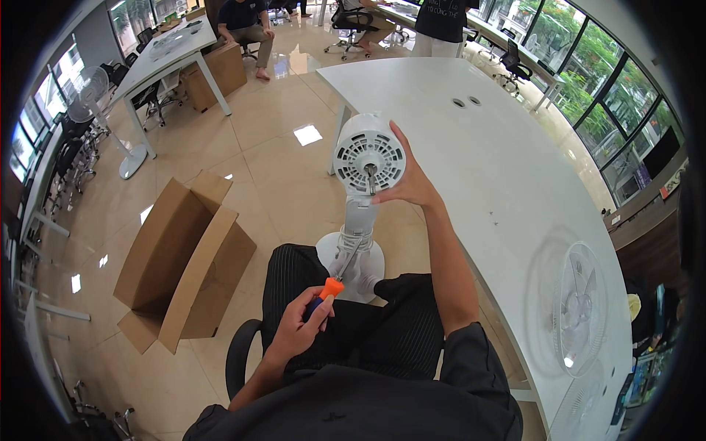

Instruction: The person attaches a plastic cover to the fan motor, secures screws into the motor housing using a screwdriver, and mounts the rear fan grille onto the fan unit.

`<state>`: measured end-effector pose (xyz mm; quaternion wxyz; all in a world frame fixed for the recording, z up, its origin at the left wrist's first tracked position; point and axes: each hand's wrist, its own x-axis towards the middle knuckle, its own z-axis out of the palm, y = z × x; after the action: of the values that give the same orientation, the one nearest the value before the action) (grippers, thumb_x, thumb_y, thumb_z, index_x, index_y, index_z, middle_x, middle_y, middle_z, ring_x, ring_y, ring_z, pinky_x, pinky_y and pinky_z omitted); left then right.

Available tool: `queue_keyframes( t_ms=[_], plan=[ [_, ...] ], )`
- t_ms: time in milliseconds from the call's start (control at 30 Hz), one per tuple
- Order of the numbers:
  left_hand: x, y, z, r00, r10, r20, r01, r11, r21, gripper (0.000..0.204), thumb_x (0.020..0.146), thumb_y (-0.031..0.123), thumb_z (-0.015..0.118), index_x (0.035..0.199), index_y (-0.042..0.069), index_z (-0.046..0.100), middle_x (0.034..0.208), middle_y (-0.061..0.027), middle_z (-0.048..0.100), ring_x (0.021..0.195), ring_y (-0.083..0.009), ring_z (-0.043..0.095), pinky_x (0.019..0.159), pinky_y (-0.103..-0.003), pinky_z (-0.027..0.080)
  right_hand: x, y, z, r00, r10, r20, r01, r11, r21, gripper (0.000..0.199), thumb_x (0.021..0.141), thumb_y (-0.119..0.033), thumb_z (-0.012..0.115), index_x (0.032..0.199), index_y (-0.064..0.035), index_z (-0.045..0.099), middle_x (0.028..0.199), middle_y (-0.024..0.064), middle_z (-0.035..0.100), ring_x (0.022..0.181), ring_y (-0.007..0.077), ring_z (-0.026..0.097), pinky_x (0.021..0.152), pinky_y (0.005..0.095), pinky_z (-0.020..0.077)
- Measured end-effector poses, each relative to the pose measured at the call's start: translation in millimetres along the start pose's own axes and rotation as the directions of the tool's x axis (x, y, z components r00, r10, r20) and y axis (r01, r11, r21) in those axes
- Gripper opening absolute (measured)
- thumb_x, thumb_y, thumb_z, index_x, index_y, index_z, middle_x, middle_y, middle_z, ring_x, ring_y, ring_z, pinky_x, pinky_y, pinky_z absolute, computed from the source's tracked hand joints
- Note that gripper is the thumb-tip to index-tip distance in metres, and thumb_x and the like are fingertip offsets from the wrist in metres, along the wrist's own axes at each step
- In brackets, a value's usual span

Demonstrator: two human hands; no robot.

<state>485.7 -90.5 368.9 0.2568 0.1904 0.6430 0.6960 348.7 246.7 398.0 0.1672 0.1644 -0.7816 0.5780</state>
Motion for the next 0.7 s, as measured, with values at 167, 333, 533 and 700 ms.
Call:
queue_keyframes(
  t_ms=[167, 333, 533, 700],
  plan=[
    [-0.9, -2.4, -8.1, 0.999, -0.018, -0.033, 0.017, 1.000, -0.016, 0.028, 0.102, 0.022, 0.052, 0.118, 0.000, 0.055, 0.082, -0.0014, 0.058, 0.060, -0.0032, 0.049, 0.051, -0.017, 0.036, 0.8, -4.6, -9.5, 0.984, -0.179, 0.022, 0.170, 0.883, -0.438, 0.150, 0.038, -0.036, 0.100, 0.155, -0.0050, 0.011, 0.155, 0.0234, 0.027, 0.145, 0.0359, 0.027, 0.117, 0.0442, 0.0268],
    [0.8, 0.3, -15.2, 0.995, -0.065, -0.081, 0.060, 0.996, -0.061, 0.030, 0.101, 0.023, 0.054, 0.120, 0.001, 0.056, 0.081, 0.0006, 0.059, 0.061, -0.0021, 0.049, 0.052, -0.018, 0.037, 7.5, -50.1, -17.5, 0.952, -0.206, 0.226, 0.305, 0.697, -0.649, 0.130, 0.042, -0.028, 0.094, 0.150, -0.0092, 0.024, 0.157, 0.0189, 0.026, 0.144, 0.0380, 0.029, 0.115, 0.0455, 0.0336],
    [9.8, -6.0, -19.1, 0.994, -0.065, -0.090, 0.058, 0.995, -0.085, 0.029, 0.101, 0.023, 0.054, 0.120, 0.001, 0.056, 0.081, 0.0003, 0.059, 0.060, -0.0020, 0.049, 0.050, -0.017, 0.036, 4.8, -53.6, -12.1, 0.963, -0.190, 0.190, 0.269, 0.686, -0.676, 0.116, 0.048, -0.030, 0.089, 0.146, -0.0109, 0.031, 0.152, 0.0187, 0.034, 0.139, 0.0374, 0.037, 0.110, 0.0452, 0.0387],
    [14.0, -2.6, -12.9, 0.992, -0.076, -0.100, 0.067, 0.994, -0.088, 0.029, 0.101, 0.023, 0.055, 0.120, 0.001, 0.057, 0.080, 0.0002, 0.059, 0.060, -0.0020, 0.049, 0.052, -0.018, 0.037, 3.8, -56.9, -5.9, 0.980, -0.161, 0.117, 0.195, 0.662, -0.724, 0.113, 0.046, -0.032, 0.087, 0.143, -0.0099, 0.035, 0.147, 0.0185, 0.042, 0.137, 0.0346, 0.041, 0.107, 0.0437, 0.0423]
  ],
)
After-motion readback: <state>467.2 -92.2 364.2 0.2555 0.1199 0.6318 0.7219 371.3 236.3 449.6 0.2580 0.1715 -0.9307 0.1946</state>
